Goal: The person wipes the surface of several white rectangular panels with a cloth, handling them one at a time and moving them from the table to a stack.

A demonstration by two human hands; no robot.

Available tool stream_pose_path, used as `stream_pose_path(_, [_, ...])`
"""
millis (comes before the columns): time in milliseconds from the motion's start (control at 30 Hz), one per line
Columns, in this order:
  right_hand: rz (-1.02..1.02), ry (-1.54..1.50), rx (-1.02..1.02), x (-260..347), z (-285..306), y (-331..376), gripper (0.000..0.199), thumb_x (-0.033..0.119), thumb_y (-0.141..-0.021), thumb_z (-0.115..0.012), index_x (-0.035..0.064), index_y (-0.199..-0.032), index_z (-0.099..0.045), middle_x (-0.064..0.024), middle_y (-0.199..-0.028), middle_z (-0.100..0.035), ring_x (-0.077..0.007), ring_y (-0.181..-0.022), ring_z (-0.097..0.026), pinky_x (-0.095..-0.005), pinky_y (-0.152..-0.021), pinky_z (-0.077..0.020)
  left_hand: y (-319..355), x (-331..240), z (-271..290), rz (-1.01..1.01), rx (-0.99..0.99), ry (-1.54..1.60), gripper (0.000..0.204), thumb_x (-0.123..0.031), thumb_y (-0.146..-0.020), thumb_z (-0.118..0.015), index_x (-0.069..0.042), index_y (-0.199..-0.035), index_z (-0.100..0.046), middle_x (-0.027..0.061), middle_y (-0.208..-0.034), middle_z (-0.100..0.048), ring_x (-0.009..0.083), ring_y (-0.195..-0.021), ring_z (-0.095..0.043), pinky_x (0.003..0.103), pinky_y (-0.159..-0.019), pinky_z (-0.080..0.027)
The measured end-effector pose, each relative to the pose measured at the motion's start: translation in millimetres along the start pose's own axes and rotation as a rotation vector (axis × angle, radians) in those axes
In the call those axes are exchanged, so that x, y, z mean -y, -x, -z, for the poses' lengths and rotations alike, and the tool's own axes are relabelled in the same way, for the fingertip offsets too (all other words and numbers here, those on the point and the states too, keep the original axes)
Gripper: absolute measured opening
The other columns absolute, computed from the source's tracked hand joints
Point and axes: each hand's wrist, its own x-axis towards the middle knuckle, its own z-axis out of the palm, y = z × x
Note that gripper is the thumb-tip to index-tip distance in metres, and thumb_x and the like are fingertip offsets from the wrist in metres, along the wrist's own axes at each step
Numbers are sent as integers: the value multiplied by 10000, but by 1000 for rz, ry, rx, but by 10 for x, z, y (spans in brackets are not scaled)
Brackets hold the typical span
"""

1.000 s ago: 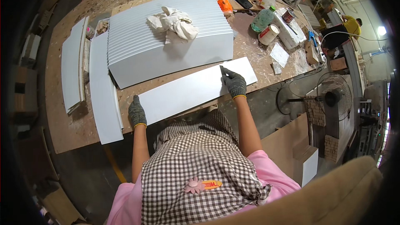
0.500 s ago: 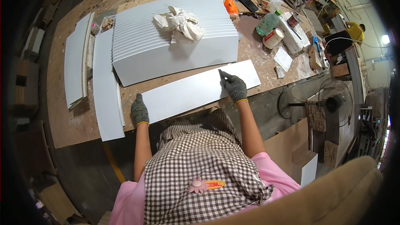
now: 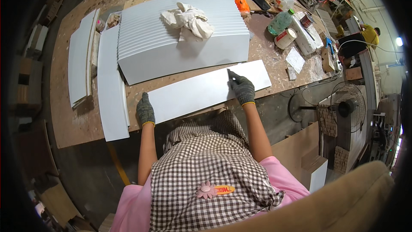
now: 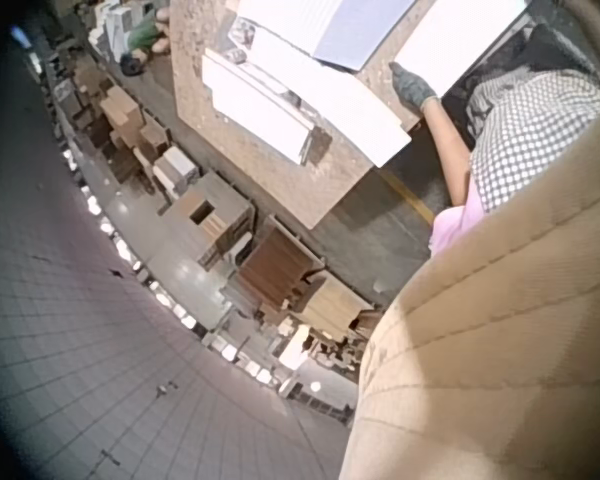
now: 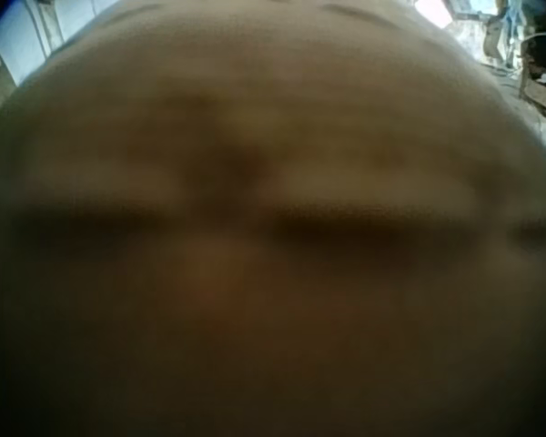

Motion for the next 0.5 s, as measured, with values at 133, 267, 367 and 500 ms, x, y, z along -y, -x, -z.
stream_pose_path(133, [24, 35, -16, 63, -5, 23, 352, 227, -835, -682, 233, -1186, -671, -122, -987, -698, -254, -846, -670, -356, -821, -521, -32, 148, -90, -182, -27, -214, 334, -98, -973, -378, -46, -1261, -539, 225, -1050, -637, 350, -967, -627, 422, -845, -508])
stream_pose_path(267, [0, 97, 33, 223, 32, 94, 352, 232, -846, -670, 212, -1197, -664, -125, -1038, -689, -256, -912, -667, -367, -857, -513, -78, 244, -141, -161, -16, -184, 353, -59, -951, -392, -61, -1272, -539, 225, -1060, -636, 352, -966, -628, 424, -850, -511])
stream_pose_path(367, [135, 68, 47, 36, -41, 44, 358, 216, -857, -653, 215, -1215, -652, -148, -1018, -688, -262, -888, -668, -368, -849, -517, -71, 155, -110, -188, 4, -247, 352, -92, -966, -378, -61, -1280, -535, 222, -1083, -634, 354, -971, -626, 427, -869, -503])
stream_pose_path(500, [-99, 68, -12, 178, 17, 74, 359, 253, -854, -666, 252, -1213, -650, -105, -1038, -685, -263, -936, -656, -372, -880, -503, -64, 127, -73, -44, 37, -105, 356, -146, -987, -350, -59, -1280, -533, 213, -1126, -630, 361, -993, -621, 424, -898, -488])
